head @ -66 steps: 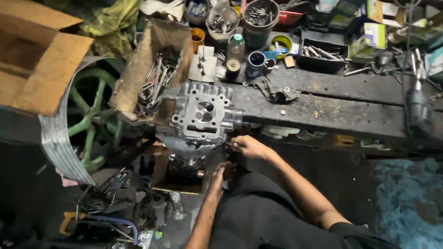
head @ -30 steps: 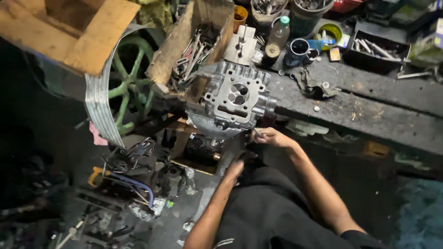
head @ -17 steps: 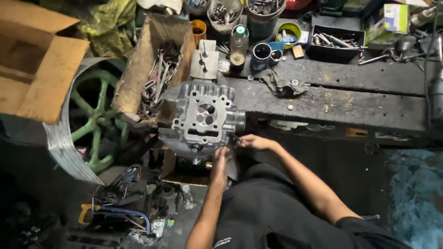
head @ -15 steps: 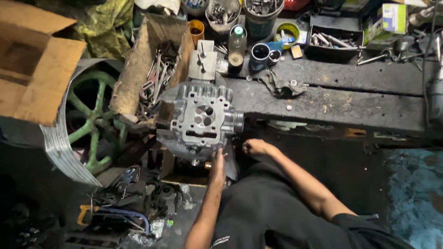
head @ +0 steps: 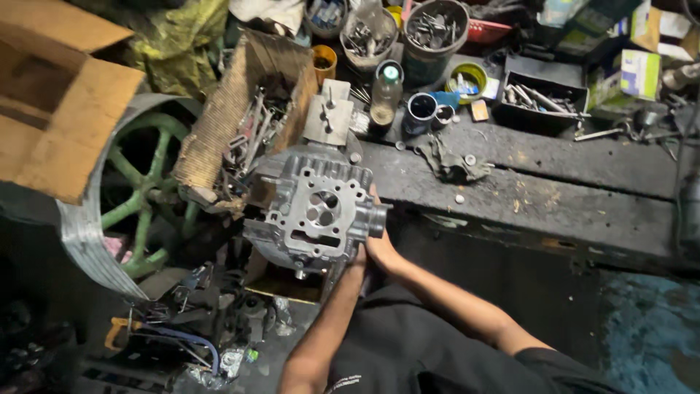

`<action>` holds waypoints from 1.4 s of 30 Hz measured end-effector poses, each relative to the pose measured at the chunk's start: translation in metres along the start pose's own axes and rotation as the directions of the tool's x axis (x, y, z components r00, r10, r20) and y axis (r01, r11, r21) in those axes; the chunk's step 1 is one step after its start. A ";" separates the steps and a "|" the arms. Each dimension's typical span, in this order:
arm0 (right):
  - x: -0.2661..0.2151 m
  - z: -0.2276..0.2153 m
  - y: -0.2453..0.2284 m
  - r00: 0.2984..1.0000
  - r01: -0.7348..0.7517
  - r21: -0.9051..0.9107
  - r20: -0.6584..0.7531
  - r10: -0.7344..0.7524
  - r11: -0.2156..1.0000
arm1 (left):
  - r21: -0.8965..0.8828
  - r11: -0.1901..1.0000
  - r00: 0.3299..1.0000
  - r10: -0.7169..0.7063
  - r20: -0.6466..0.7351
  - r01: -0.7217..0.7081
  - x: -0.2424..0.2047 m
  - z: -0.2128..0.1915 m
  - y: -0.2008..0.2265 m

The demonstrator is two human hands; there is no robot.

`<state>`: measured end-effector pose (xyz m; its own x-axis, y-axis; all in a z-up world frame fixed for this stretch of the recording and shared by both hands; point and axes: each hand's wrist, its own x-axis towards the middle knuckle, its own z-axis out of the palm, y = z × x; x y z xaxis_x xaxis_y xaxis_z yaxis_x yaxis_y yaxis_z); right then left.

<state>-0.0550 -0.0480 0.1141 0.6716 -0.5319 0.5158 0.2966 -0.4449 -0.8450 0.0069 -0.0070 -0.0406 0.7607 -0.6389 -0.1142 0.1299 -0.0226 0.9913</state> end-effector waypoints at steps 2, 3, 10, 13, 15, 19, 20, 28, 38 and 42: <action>-0.026 0.002 0.005 0.933 -0.337 0.124 0.174 0.314 0.933 | -0.029 0.999 0.999 0.036 0.016 -0.036 0.029 0.002 0.015; -0.032 0.003 0.017 0.819 -0.557 0.135 0.253 0.515 0.819 | -0.025 0.998 0.998 0.058 0.019 -0.058 0.035 0.001 0.021; 0.006 0.000 0.136 0.965 -0.261 -0.427 -0.098 0.242 0.866 | 0.083 0.986 0.981 0.153 -0.119 -0.144 -0.068 0.011 0.020; -0.035 -0.001 0.131 0.900 -0.379 -0.360 0.070 0.430 0.852 | 0.057 0.991 0.983 0.129 -0.127 -0.123 -0.061 0.011 0.017; -0.069 -0.008 0.118 0.811 -0.506 -0.265 0.177 0.557 0.821 | -0.002 0.996 0.992 0.084 -0.097 -0.084 -0.022 0.008 0.018; -0.092 -0.017 0.123 0.623 -0.703 -0.144 0.348 0.701 0.696 | 0.006 0.998 0.994 0.068 -0.090 -0.067 -0.025 0.000 0.032; -0.075 -0.021 0.136 0.635 -0.695 -0.114 0.365 0.681 0.710 | 0.026 0.995 0.990 0.098 -0.103 -0.095 -0.032 0.005 0.041; -0.065 -0.028 0.133 0.810 -0.519 -0.159 0.221 0.543 0.840 | -0.019 0.989 0.979 0.145 -0.144 -0.150 -0.030 0.013 0.074; -0.028 -0.029 0.146 0.736 -0.601 -0.042 0.361 0.573 0.798 | 0.078 0.973 0.960 0.228 -0.163 -0.218 -0.082 0.029 0.050; -0.067 -0.031 0.120 0.787 -0.534 -0.178 0.250 0.563 0.826 | -0.008 0.989 0.983 0.144 -0.117 -0.146 -0.020 0.017 0.044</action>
<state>-0.0852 -0.0877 -0.0170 0.8659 -0.4890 -0.1051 -0.2348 -0.2119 -0.9487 -0.0133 -0.0083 0.0067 0.8407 -0.5410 0.0226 0.0224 0.0765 0.9968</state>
